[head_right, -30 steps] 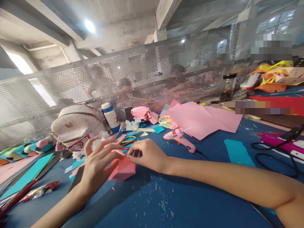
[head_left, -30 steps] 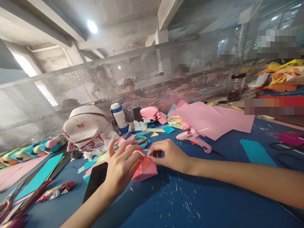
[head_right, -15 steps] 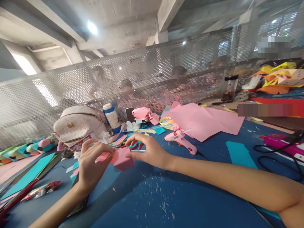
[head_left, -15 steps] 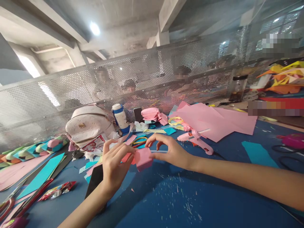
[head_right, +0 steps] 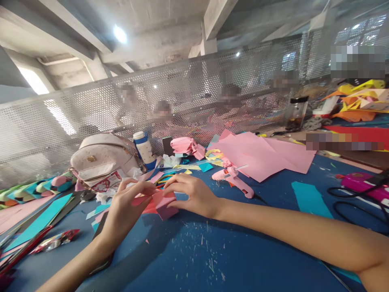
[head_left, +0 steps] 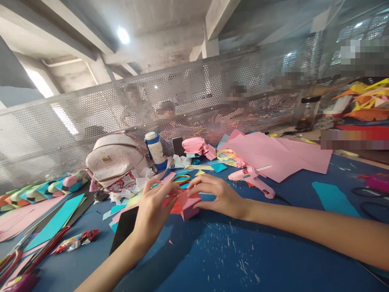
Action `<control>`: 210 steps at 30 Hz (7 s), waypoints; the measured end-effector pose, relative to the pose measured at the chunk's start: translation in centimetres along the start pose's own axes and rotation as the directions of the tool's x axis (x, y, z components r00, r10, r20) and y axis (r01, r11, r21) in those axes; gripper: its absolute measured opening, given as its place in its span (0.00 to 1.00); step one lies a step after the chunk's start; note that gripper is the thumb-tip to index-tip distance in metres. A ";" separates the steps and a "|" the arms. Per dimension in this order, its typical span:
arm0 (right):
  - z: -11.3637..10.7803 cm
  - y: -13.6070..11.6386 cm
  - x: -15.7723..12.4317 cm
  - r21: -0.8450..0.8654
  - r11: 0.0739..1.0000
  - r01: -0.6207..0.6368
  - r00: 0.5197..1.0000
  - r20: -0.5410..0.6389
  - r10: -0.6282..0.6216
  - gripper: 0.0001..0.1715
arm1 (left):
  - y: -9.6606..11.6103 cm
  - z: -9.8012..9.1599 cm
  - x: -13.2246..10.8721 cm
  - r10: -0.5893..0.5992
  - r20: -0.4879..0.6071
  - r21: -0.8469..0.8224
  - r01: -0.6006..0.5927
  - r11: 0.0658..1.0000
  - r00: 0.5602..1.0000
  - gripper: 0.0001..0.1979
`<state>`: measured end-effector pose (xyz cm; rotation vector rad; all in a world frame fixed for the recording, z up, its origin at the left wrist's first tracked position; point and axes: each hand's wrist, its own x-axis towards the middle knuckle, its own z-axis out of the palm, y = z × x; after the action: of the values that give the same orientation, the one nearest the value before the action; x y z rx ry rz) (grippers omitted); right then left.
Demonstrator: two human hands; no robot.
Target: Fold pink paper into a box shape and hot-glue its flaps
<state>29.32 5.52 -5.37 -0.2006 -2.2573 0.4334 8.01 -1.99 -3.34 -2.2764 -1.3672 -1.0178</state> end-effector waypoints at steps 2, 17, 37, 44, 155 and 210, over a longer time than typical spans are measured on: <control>0.0 0.3 -0.1 -0.016 1.000 0.007 1.000 0.011 -0.006 0.14 | -0.2 0.1 0.0 -0.040 0.031 -0.044 0.041 0.998 0.999 0.14; 0.0 0.8 0.0 -0.082 0.992 0.091 0.995 0.052 -0.087 0.19 | -0.7 -1.2 0.5 -0.179 0.243 0.020 0.180 0.983 0.953 0.09; -1.4 -1.4 1.6 0.238 0.923 -0.304 0.950 0.150 0.275 0.08 | 1.0 -1.7 0.7 0.171 0.000 0.029 -0.171 0.985 0.985 0.05; -1.0 -1.7 1.6 0.462 0.734 -0.498 0.866 0.308 0.394 0.08 | 2.0 -1.8 0.8 0.255 0.010 -0.001 -0.255 0.967 0.967 0.05; -2.1 -4.4 1.7 -0.203 0.976 0.075 0.989 0.140 -0.047 0.04 | 0.5 -0.7 0.5 -0.132 0.620 -0.679 0.614 0.402 0.773 0.16; -2.2 -3.9 1.6 0.041 0.992 0.116 0.965 0.231 -0.122 0.13 | 2.0 0.2 -0.8 0.035 0.829 -0.549 0.824 -0.140 0.559 0.08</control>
<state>29.93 2.85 -1.47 0.0009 -2.4759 0.4421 9.59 -3.47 -3.81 -3.4444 -2.4287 -2.1939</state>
